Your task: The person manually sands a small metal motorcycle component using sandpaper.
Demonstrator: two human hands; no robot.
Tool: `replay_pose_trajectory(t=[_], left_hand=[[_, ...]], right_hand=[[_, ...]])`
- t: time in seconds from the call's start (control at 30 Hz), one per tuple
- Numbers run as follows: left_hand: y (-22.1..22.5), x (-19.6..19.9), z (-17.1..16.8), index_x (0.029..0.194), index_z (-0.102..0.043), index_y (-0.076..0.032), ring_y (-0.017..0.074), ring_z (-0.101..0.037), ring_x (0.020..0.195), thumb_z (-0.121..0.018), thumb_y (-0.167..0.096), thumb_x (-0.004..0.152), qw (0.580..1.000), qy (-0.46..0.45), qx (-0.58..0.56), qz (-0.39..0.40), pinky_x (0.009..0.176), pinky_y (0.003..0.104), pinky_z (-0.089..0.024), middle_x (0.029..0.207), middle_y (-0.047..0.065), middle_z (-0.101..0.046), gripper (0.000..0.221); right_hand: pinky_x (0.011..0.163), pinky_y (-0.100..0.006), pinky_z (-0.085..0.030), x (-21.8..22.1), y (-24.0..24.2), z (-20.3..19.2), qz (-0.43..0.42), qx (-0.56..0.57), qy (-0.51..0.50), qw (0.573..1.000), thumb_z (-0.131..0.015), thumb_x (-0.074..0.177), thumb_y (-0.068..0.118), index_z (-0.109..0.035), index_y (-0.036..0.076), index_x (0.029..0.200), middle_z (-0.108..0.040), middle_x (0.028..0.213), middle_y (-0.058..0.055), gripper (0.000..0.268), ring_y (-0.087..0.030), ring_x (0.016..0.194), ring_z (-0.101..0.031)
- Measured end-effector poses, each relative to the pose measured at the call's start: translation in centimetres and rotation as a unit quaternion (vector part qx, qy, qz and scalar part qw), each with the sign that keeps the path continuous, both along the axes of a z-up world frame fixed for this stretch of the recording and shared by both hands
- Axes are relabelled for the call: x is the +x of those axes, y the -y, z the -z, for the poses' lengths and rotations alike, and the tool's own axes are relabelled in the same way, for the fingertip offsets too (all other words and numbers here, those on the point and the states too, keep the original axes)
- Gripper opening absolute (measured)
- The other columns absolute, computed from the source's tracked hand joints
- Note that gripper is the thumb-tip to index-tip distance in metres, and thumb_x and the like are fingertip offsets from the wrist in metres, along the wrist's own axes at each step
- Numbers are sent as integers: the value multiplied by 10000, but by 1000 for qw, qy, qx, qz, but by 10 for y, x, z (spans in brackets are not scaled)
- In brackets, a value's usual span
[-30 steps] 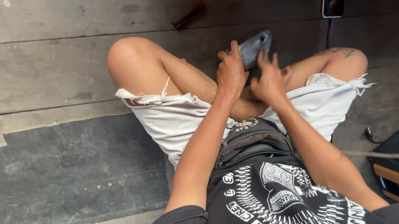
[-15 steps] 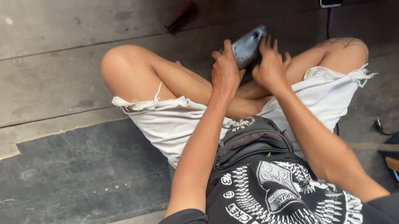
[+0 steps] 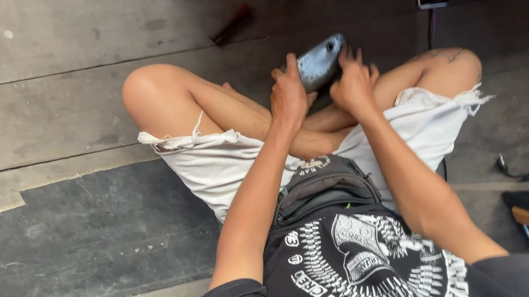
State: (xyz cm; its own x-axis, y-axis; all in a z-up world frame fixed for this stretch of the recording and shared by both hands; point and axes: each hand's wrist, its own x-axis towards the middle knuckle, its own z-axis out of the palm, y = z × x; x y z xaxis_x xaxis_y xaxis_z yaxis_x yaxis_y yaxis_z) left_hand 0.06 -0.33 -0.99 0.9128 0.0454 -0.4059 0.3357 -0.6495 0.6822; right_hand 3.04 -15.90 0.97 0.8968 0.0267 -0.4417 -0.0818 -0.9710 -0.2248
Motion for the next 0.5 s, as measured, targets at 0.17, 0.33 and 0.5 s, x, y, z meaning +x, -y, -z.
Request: replay_pose_trajectory(t=[0.17, 0.33, 0.5], left_hand=[[-2, 1, -13, 1543, -259, -27, 550, -686, 993, -911, -139, 740, 1000, 13, -21, -17, 835, 591, -615, 1227, 316, -475, 1040], [0, -3, -9, 1541, -262, -30, 540, -686, 1005, -908, -156, 749, 1000, 3, -21, -17, 850, 588, -616, 1238, 318, -475, 1030], [-8, 3, -46, 1522, -246, 47, 512, -691, 1023, -855, -192, 813, 992, -41, -98, -72, 863, 528, -598, 1257, 362, -486, 965]], right_hand=[[1176, -654, -167, -20, 2, -8, -3, 30, 11, 999, -593, 797, -26, -367, -16, 1580, -402, 1628, -185, 814, -359, 1534, -290], [1174, -651, -169, 0, 24, 37, 13, 12, 8, 1000, -590, 837, 45, -473, 29, 1531, -465, 1591, -167, 704, -355, 1522, -317], [1165, -651, -194, -24, 3, -10, -16, 32, 24, 999, -588, 788, -31, -431, 14, 1559, -431, 1616, -176, 788, -352, 1511, -349]])
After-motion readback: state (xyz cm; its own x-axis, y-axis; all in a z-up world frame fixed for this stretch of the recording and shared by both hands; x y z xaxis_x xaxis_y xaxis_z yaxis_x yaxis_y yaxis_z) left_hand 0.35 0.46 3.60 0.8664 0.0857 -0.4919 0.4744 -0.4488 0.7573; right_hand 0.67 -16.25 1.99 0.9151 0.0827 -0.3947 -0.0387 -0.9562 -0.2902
